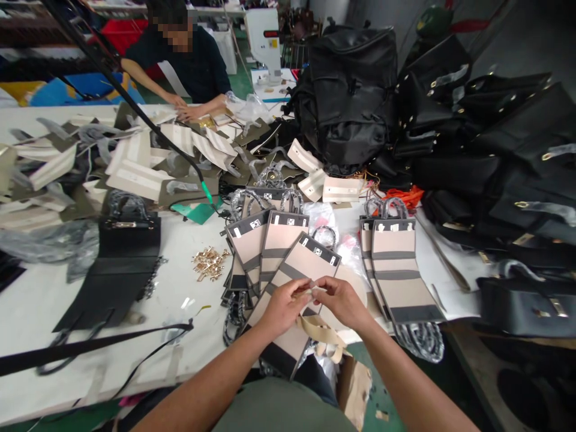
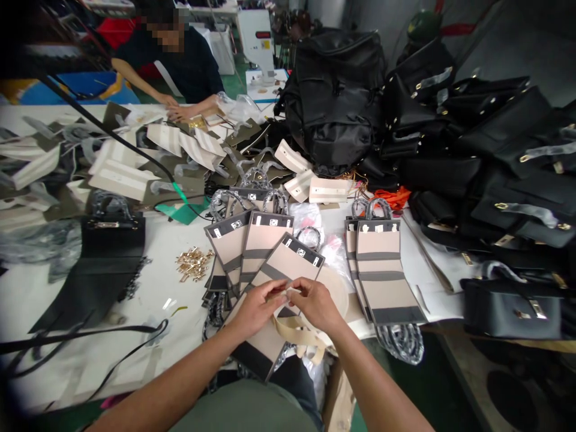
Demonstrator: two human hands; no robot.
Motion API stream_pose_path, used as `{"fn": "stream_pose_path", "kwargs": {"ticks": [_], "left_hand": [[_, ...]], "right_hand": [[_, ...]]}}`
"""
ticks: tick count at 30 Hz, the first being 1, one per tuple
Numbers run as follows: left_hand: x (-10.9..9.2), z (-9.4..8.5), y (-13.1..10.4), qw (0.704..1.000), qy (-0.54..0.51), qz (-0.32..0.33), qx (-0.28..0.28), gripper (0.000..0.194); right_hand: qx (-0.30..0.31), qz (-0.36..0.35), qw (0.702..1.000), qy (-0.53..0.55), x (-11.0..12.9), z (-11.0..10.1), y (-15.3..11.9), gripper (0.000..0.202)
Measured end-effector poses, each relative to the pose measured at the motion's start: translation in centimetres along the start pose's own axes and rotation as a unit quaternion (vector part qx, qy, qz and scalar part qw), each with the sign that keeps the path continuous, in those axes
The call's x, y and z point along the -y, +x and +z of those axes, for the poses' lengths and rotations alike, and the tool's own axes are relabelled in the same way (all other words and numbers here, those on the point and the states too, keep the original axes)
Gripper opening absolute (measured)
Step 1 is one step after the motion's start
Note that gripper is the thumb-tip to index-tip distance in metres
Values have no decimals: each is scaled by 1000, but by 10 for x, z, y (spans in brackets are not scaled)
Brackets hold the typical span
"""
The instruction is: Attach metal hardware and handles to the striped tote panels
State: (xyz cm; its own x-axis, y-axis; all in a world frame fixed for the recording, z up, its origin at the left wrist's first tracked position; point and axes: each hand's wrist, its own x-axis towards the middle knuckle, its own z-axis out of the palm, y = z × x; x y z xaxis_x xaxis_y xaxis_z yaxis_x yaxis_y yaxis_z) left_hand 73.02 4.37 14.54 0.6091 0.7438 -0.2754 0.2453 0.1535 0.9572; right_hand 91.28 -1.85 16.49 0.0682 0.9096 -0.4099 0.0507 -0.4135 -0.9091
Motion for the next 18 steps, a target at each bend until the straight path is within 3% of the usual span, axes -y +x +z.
{"fn": "stream_pose_path", "kwargs": {"ticks": [3,8,14,18], "left_hand": [[2,1,-2,998,56,17,29,24],[12,8,-1,976,205,71,11,17],[15,6,1,947,314,72,13,15],[15,5,4,944,324,59,11,14]], "right_hand": [[-30,-32,987,-154,0,2,-8,18],[-62,-119,878,-459,11,3,-9,17],[14,-152,832,-533,17,-3,-1,18],[1,-173,828,-533,4,3,4,16]]}}
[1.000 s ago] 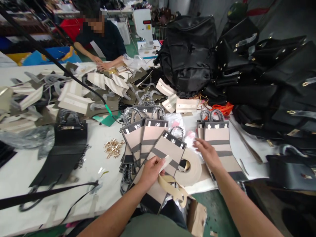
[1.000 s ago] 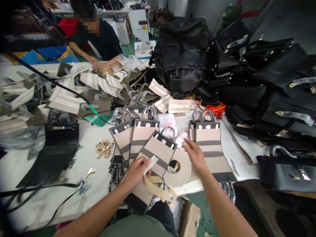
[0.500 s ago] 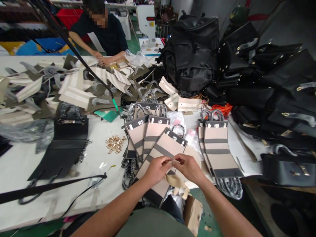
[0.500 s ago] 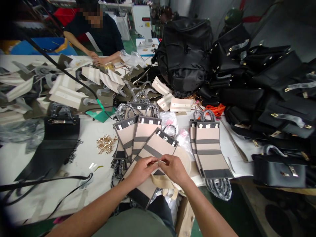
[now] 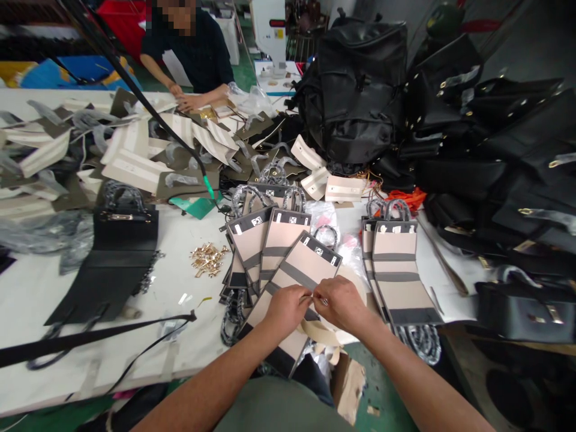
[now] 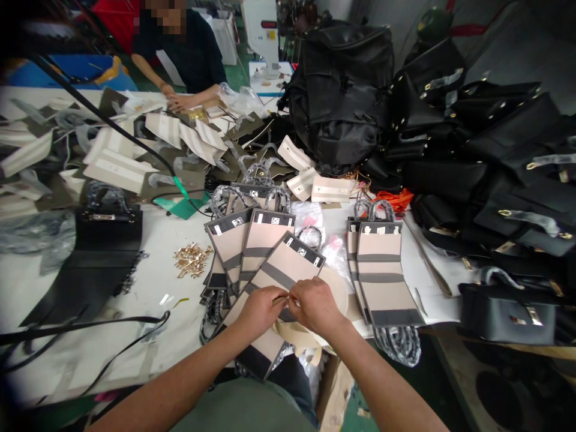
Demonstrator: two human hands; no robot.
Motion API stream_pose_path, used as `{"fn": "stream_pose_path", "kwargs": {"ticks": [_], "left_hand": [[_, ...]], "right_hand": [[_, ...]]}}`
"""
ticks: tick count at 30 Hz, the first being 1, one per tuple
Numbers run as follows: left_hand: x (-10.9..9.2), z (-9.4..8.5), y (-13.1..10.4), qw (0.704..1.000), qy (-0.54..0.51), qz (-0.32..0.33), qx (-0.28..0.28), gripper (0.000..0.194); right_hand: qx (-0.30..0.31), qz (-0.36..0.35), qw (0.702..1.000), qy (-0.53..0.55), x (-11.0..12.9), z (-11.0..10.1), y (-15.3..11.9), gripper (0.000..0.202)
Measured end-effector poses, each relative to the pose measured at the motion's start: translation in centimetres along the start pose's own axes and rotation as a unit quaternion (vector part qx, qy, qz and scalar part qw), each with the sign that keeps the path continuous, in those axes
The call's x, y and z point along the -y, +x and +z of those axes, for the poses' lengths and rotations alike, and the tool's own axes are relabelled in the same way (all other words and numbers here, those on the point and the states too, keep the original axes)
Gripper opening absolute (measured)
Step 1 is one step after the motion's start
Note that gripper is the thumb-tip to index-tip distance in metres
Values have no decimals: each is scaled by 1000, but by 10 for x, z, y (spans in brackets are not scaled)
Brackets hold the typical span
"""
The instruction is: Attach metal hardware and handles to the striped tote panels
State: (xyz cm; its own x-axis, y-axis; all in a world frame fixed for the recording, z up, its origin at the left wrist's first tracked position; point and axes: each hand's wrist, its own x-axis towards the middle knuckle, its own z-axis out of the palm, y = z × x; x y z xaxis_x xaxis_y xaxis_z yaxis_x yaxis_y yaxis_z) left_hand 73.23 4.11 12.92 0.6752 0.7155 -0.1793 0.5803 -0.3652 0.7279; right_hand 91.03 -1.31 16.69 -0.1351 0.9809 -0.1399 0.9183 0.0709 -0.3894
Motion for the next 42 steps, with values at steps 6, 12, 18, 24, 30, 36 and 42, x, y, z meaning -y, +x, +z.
{"fn": "stream_pose_path", "kwargs": {"ticks": [6,12,18,24,30,36,42], "left_hand": [[-4,7,-2,998,26,61,-24,24],[14,23,-11,983,-172,-52,43,13],[36,29,-8,949,-282,-138,44,19],[37,30,-5,930,-331,-152,42,20],[37,29,-5,917,-369,-149,31,23],[24,19,-9,920,-365,-144,3,42],[16,14,-12,944,-308,-116,-22,26]], "right_hand": [[-74,172,962,201,-31,22,7,12],[-122,303,906,270,-106,34,26,39],[-138,332,898,254,-125,62,42,32],[-186,359,889,214,-116,77,43,35],[-231,354,882,209,-108,79,43,38],[-236,312,883,261,-76,52,31,51],[-22,86,932,353,-21,24,4,31]]}}
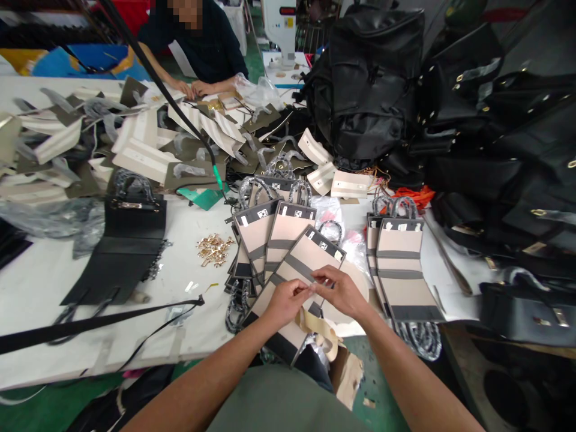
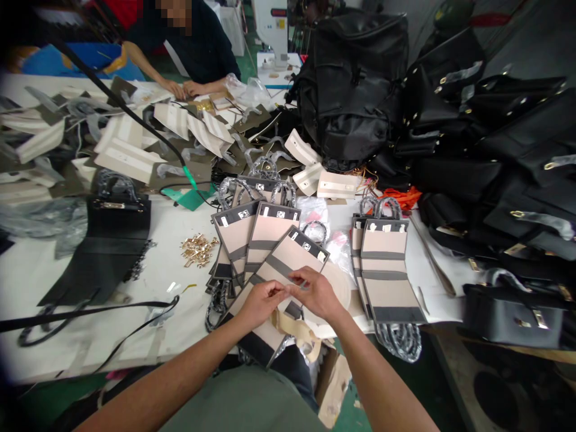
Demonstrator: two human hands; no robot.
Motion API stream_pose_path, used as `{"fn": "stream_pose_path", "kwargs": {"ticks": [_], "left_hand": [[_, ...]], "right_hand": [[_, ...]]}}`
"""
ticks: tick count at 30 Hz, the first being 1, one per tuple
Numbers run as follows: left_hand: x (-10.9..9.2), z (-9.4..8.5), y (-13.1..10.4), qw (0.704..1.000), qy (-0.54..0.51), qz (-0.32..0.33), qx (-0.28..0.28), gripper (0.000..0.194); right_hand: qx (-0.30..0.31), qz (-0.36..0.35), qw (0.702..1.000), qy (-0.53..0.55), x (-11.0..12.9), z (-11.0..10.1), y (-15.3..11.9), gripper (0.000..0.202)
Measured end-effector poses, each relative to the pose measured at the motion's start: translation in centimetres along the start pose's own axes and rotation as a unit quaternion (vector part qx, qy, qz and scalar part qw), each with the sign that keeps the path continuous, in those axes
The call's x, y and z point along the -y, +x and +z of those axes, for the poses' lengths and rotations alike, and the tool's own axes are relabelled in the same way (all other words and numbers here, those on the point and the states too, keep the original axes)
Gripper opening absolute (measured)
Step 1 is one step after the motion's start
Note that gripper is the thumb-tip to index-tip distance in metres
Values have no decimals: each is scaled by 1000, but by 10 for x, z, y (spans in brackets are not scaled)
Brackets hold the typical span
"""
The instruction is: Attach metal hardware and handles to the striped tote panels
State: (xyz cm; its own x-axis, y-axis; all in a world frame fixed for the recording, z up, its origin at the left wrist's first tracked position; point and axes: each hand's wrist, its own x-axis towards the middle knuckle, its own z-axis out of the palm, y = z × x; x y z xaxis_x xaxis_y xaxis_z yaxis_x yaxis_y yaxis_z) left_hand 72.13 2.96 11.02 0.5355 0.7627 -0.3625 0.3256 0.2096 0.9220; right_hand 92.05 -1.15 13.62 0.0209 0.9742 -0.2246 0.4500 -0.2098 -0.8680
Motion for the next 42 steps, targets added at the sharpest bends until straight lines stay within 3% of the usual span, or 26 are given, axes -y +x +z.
{"fn": "stream_pose_path", "kwargs": {"ticks": [3,10,13,20,25,29,32,36,42], "left_hand": [[1,-1,-1,996,75,43,-6,25],[3,-8,-4,960,250,120,43,18],[2,-10,-6,942,302,140,49,19],[-7,-13,-9,891,407,194,45,26],[-4,-11,-6,915,356,188,29,27],[6,-11,-5,964,240,111,17,24],[15,-13,-3,978,199,53,31,22],[23,-15,1,981,190,24,26,19],[23,-14,3,981,193,22,16,20]], "right_hand": [[51,-6,996,-66,12,0,-4,18],[144,3,966,-217,30,-11,7,17],[148,-10,946,-289,38,-10,11,17],[135,-52,947,-285,33,3,18,12],[79,-30,960,-266,3,-7,36,13],[3,17,975,-221,-31,-30,67,27],[-57,45,978,-197,-54,-37,93,33],[-94,62,975,-191,-76,-29,112,31],[-144,35,969,-199,-87,-13,107,29]]}}
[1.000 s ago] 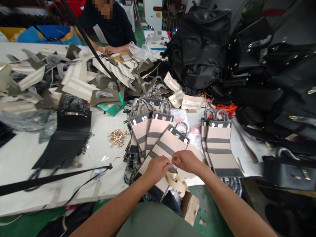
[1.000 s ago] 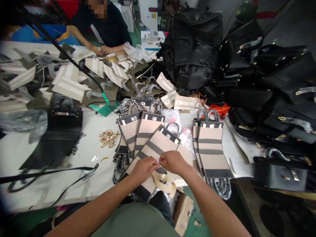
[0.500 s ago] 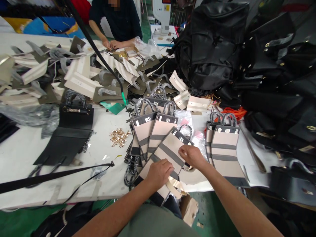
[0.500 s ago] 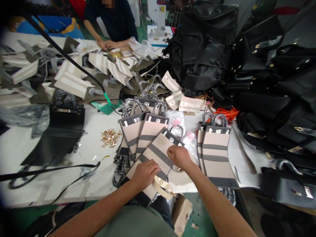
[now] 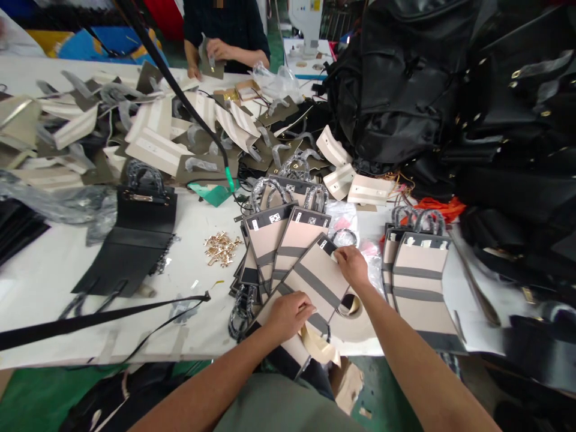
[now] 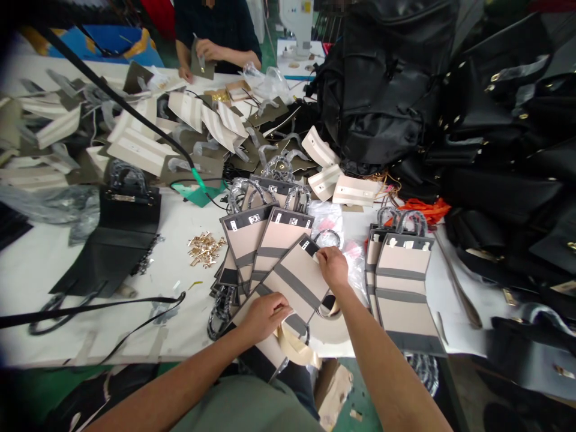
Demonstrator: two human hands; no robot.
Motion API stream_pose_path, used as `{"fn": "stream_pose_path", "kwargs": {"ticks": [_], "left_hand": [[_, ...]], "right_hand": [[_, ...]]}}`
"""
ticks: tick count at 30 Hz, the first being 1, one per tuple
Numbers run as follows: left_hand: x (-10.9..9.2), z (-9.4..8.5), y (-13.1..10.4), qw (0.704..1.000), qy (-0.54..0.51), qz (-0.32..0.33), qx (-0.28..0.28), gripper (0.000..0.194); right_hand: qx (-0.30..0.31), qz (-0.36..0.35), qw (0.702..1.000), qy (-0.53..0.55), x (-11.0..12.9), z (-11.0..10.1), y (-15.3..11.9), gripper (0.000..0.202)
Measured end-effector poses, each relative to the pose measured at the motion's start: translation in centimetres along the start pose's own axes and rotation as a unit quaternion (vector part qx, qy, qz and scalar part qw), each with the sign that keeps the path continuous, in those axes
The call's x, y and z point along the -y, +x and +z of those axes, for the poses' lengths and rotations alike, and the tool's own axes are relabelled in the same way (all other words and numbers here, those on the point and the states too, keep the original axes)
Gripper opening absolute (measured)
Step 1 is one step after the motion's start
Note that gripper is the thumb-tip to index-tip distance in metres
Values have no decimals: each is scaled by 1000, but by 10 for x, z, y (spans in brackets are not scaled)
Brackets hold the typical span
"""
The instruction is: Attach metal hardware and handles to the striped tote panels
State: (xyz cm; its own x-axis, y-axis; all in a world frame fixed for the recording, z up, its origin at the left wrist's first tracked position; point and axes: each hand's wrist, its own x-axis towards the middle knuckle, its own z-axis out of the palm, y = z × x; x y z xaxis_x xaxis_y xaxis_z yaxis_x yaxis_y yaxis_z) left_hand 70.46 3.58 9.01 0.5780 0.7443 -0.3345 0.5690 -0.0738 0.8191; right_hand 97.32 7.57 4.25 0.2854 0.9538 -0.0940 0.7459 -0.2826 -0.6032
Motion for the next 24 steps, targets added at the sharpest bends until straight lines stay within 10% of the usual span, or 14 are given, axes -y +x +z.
{"fn": "stream_pose_path", "kwargs": {"ticks": [14,20,24], "left_hand": [[-17,-7,-1,942,-320,-90,-41,46],[-32,-14,-4,934,-321,-98,-125,49],[-37,-16,-6,939,-305,-77,-139,46]], "right_hand": [[-121,14,989,86,24,-10,-30,48],[189,48,912,360,92,-24,-118,38],[137,128,899,397,118,-12,-150,39]]}}
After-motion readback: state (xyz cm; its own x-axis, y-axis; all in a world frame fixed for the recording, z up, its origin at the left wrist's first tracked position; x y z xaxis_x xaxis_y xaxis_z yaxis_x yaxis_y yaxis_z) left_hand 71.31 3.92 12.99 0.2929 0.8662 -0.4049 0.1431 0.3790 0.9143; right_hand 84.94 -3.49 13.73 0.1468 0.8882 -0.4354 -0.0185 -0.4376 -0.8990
